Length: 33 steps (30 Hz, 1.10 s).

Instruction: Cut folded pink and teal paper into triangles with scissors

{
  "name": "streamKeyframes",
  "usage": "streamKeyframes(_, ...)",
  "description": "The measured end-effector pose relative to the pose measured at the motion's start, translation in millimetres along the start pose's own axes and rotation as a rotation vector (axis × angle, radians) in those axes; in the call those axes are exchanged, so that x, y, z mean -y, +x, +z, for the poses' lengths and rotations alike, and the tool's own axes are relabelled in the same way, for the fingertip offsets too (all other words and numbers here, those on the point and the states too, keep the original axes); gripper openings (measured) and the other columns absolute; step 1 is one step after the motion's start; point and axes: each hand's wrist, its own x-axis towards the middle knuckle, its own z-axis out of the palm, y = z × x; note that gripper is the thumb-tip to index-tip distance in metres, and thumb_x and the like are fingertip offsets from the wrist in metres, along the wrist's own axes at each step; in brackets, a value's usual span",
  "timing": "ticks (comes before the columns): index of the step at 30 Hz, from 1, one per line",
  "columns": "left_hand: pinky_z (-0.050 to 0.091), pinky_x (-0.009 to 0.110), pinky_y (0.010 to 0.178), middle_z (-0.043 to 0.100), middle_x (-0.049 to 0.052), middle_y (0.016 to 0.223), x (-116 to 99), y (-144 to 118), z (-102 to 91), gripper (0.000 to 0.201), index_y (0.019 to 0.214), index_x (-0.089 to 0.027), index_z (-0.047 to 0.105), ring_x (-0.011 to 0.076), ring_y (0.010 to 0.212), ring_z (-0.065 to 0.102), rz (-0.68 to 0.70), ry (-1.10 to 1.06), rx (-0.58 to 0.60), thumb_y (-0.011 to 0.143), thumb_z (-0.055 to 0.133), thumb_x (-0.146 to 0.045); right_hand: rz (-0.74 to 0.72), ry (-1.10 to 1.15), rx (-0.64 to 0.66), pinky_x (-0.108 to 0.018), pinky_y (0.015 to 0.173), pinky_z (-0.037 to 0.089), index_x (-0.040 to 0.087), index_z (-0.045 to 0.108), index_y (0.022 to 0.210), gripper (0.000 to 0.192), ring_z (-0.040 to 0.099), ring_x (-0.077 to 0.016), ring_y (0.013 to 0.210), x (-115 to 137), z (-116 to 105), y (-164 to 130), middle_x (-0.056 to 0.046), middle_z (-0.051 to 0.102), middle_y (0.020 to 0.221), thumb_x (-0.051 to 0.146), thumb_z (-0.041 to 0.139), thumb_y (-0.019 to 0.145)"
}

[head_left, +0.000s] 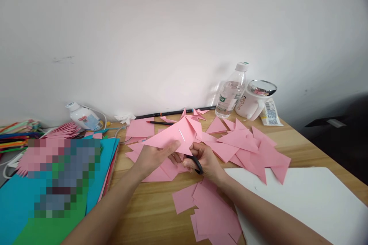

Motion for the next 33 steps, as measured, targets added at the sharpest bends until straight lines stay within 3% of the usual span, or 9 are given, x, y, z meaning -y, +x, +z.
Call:
streamKeyframes(4, 0.046, 0.021, 0.053, 0.064, -0.001, 0.061, -3, 0, 1.1, 0.019, 0.081, -0.016, 0.062, 0.012, 0.054, 0.057, 0.114, 0.032, -0.244, 0.078, 0.053, -0.033, 0.023, -0.025, -0.024, -0.02, 0.041, 0.034, 0.016, 0.05, 0.066, 0.042, 0.043, -0.0074, 0.04, -2, -1, 0, 0.005, 0.052, 0.049, 0.038, 0.08, 0.048)
streamKeyframes(8, 0.042, 0.02, 0.051, 0.058, -0.003, 0.056, -1, 0, 2.3, 0.023, 0.064, -0.017, 0.056, 0.0109, 0.053, 0.052, 0.183, 0.076, -0.351, 0.079, 0.051, -0.033, 0.04, -0.013, -0.007, -0.02, 0.044, 0.036, 0.016, 0.049, 0.066, 0.04, 0.047, -0.008, 0.044, -5, -1, 0, 0.004, 0.054, 0.052, 0.032, 0.08, 0.049)
streamKeyframes(13, 0.039, 0.021, 0.053, 0.059, 0.0, 0.068, 6, 2, 1.8, 0.024, 0.06, -0.015, 0.052, 0.0117, 0.06, 0.049, 0.174, 0.046, -0.382, 0.076, 0.054, -0.033, 0.049, 0.061, 0.026, -0.023, 0.055, 0.041, 0.018, 0.047, 0.068, 0.043, 0.051, -0.0104, 0.055, -7, -1, 1, 0.004, 0.055, 0.061, 0.027, 0.082, 0.045)
streamKeyframes(17, 0.036, 0.02, 0.05, 0.05, -0.002, 0.056, 7, 2, 1.7, 0.024, 0.055, -0.015, 0.049, 0.0104, 0.055, 0.044, 0.187, 0.09, -0.385, 0.075, 0.056, -0.027, 0.048, 0.094, 0.009, -0.025, 0.06, 0.042, 0.02, 0.043, 0.072, 0.048, 0.053, -0.0121, 0.059, -6, 2, 2, 0.004, 0.057, 0.066, 0.022, 0.082, 0.044)
streamKeyframes(20, 0.035, 0.021, 0.049, 0.047, -0.003, 0.053, 4, 1, 2.6, 0.023, 0.054, -0.016, 0.049, 0.0098, 0.052, 0.042, 0.188, 0.121, -0.4, 0.074, 0.055, -0.026, 0.043, 0.077, 0.012, -0.022, 0.056, 0.04, 0.021, 0.039, 0.069, 0.045, 0.051, -0.0114, 0.058, -3, 4, 2, 0.004, 0.056, 0.064, 0.017, 0.079, 0.05)
streamKeyframes(26, 0.04, 0.022, 0.054, 0.054, -0.001, 0.058, 0, 0, 4.6, 0.02, 0.063, -0.014, 0.059, 0.0126, 0.057, 0.049, 0.163, 0.131, -0.409, 0.075, 0.054, -0.029, 0.045, 0.011, -0.01, -0.019, 0.046, 0.03, 0.018, 0.041, 0.062, 0.033, 0.043, -0.0079, 0.052, 0, 3, 0, 0.006, 0.049, 0.058, 0.013, 0.073, 0.053)
streamKeyframes(33, 0.043, 0.024, 0.057, 0.065, 0.004, 0.072, 1, 1, 4.1, 0.022, 0.078, -0.012, 0.066, 0.0144, 0.061, 0.053, 0.131, 0.09, -0.416, 0.075, 0.054, -0.03, 0.069, 0.024, -0.032, -0.021, 0.048, 0.032, 0.017, 0.044, 0.058, 0.029, 0.04, -0.008, 0.052, 6, 8, 1, 0.005, 0.049, 0.056, 0.017, 0.072, 0.05)
